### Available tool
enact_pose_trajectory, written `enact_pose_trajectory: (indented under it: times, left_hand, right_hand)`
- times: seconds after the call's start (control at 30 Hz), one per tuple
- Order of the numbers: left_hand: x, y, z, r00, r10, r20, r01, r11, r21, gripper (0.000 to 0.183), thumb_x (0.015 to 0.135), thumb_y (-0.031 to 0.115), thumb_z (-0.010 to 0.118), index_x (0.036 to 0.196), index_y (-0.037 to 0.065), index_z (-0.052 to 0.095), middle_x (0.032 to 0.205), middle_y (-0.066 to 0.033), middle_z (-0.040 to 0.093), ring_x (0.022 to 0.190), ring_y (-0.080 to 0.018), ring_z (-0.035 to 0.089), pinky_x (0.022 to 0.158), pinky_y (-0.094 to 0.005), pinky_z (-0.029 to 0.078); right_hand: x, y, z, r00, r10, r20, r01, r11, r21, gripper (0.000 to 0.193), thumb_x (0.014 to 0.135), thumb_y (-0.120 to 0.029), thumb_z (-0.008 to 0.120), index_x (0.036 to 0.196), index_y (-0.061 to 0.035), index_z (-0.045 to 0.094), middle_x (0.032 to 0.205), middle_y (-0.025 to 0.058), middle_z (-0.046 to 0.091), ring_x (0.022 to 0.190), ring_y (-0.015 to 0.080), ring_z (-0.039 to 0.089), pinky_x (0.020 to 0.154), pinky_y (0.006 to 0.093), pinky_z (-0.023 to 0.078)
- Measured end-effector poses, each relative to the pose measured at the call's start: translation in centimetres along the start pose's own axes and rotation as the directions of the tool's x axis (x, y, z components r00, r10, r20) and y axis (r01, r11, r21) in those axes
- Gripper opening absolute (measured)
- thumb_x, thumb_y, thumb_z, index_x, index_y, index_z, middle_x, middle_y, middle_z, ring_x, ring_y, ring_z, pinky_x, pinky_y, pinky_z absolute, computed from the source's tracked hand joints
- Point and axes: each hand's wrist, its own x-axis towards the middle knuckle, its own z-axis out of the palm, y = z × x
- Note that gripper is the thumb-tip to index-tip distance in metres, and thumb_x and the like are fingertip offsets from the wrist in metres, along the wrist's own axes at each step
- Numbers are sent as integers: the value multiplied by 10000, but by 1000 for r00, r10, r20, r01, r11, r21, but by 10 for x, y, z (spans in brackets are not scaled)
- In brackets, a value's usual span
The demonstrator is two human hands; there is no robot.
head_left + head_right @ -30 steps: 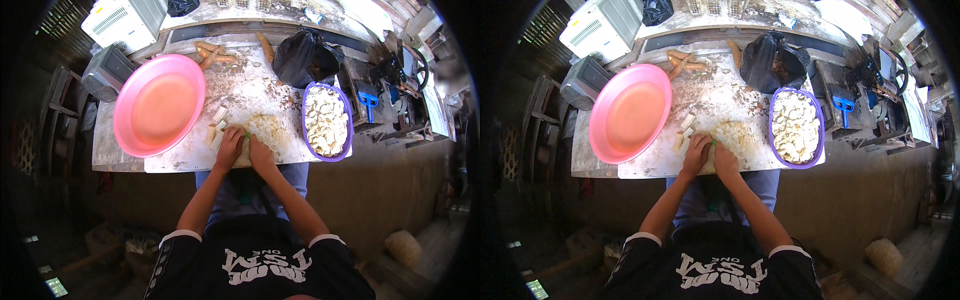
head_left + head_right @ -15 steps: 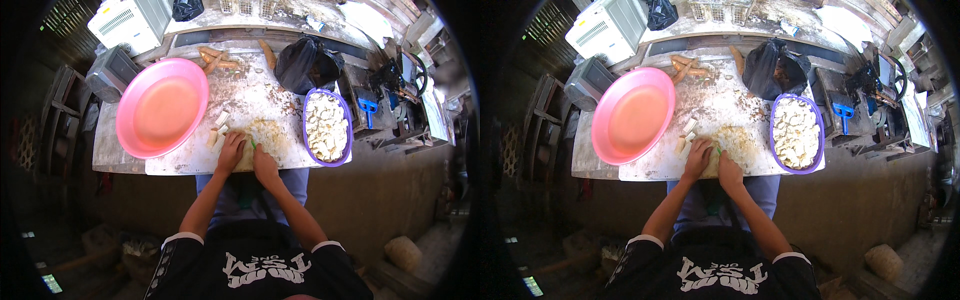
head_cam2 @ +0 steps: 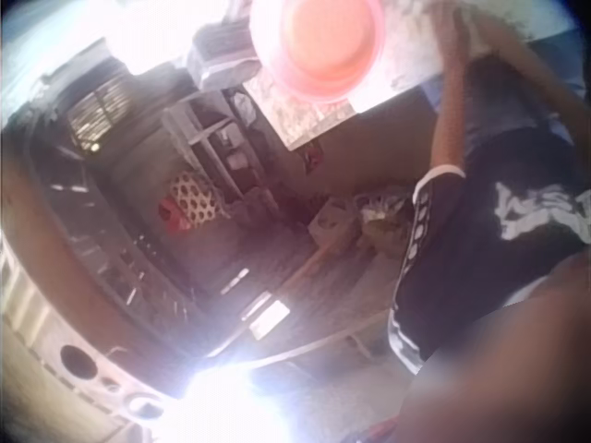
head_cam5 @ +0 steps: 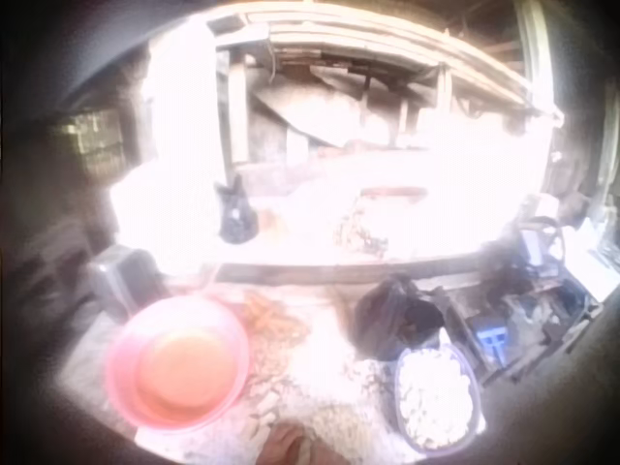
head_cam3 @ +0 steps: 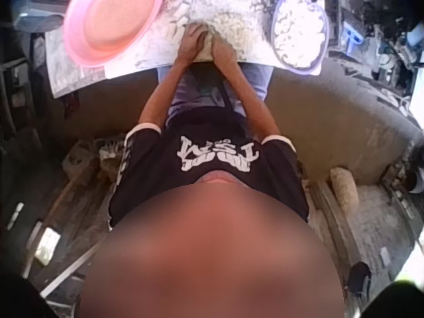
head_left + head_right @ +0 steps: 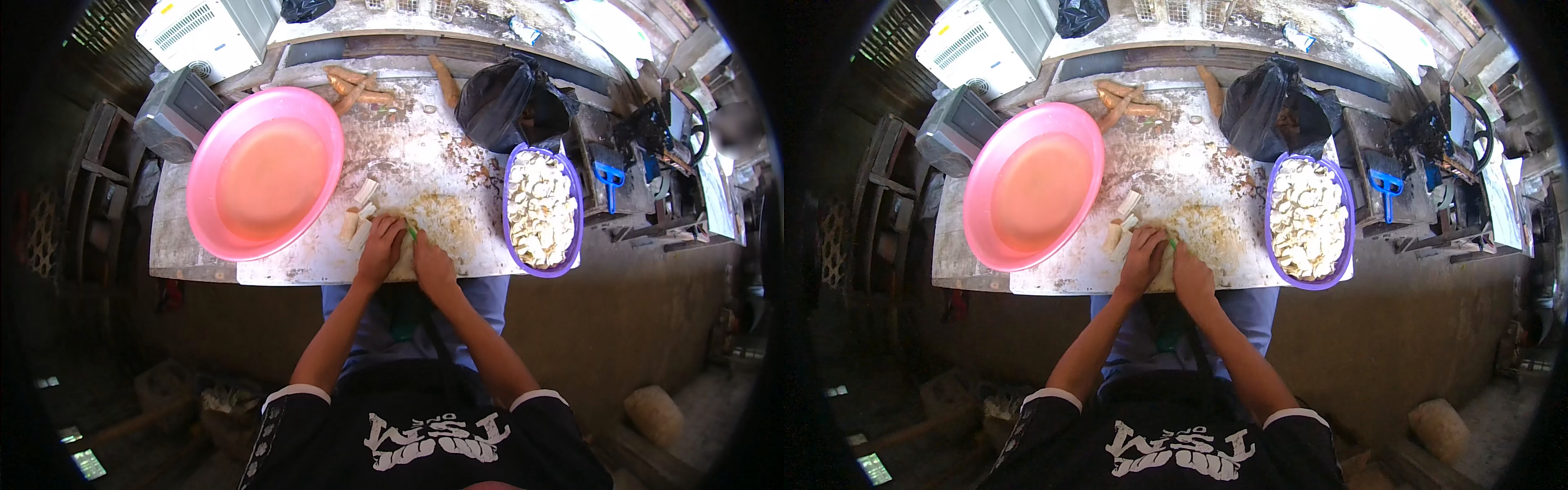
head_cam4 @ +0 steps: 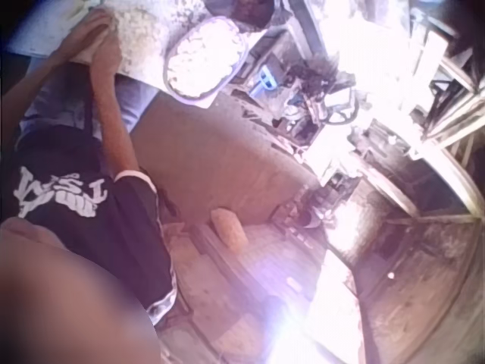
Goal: The person slices a peeled tuber by hand with a knife and places the resulting slices into a purple basket.
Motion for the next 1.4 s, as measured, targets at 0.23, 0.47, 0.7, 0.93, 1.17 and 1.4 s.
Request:
enact_pose_trajectory:
  times: [0.23, 0.47, 0.7, 0.93, 1.17, 1.4]
  left_hand:
    - [2, -6, 3, 999, 21, -24, -20, 999, 39, 242, 734, -9, 602, 970, -17, 550, 948, -152, 531, 942, -330, 484, 817, -374, 415]
    - [1, -8, 5, 1000, 20, -23, -19, 999, 51, 245, 745, -4, 593, 985, -20, 546, 947, -150, 523, 930, -326, 479, 808, -373, 412]
    - [5, -3, 4, 996, -40, 78, 34, 996, 86, 245, 778, 26, 558, 1019, -18, 547, 938, -154, 484, 937, -315, 459, 800, -372, 408]
    - [6, -6, 3, 997, -67, 47, 65, 997, 37, 288, 792, 49, 554, 1070, -17, 516, 955, -161, 467, 937, -320, 455, 816, -369, 394]
    - [2, -4, 3, 996, -81, 32, 81, 997, -14, 271, 782, 47, 572, 1041, -14, 520, 971, -157, 479, 949, -321, 460, 822, -359, 398]
    - [0, -7, 3, 1000, -23, -19, 24, 1000, 19, 256, 746, 8, 597, 993, -13, 531, 958, -150, 494, 938, -328, 471, 806, -370, 410]
  right_hand:
    - [11, 3, 0, 1000, 8, 3, -8, 1000, 24, 170, 860, -132, 384, 1008, -51, 413, 744, 182, 601, 704, 377, 603, 629, 457, 488]
    - [2, 9, -3, 997, 40, 73, -42, 999, 25, 178, 868, -153, 384, 1006, -44, 409, 748, 212, 598, 720, 394, 597, 633, 474, 479]
    - [-13, 17, -12, 997, 44, 60, -49, 994, 94, 161, 883, -166, 382, 983, -42, 404, 744, 229, 592, 714, 408, 590, 634, 490, 472]
    - [-9, 5, -11, 997, 66, 51, -71, 991, 111, 178, 897, -203, 376, 967, -40, 388, 703, 237, 586, 690, 412, 588, 617, 496, 471]
    - [0, 13, -10, 993, 114, 9, -115, 990, 84, 197, 901, -226, 379, 941, -34, 400, 703, 236, 590, 666, 407, 592, 599, 491, 475]
    - [-10, -3, -15, 996, 87, 29, -88, 994, 62, 170, 892, -195, 390, 950, -36, 396, 667, 217, 589, 649, 386, 601, 571, 471, 484]
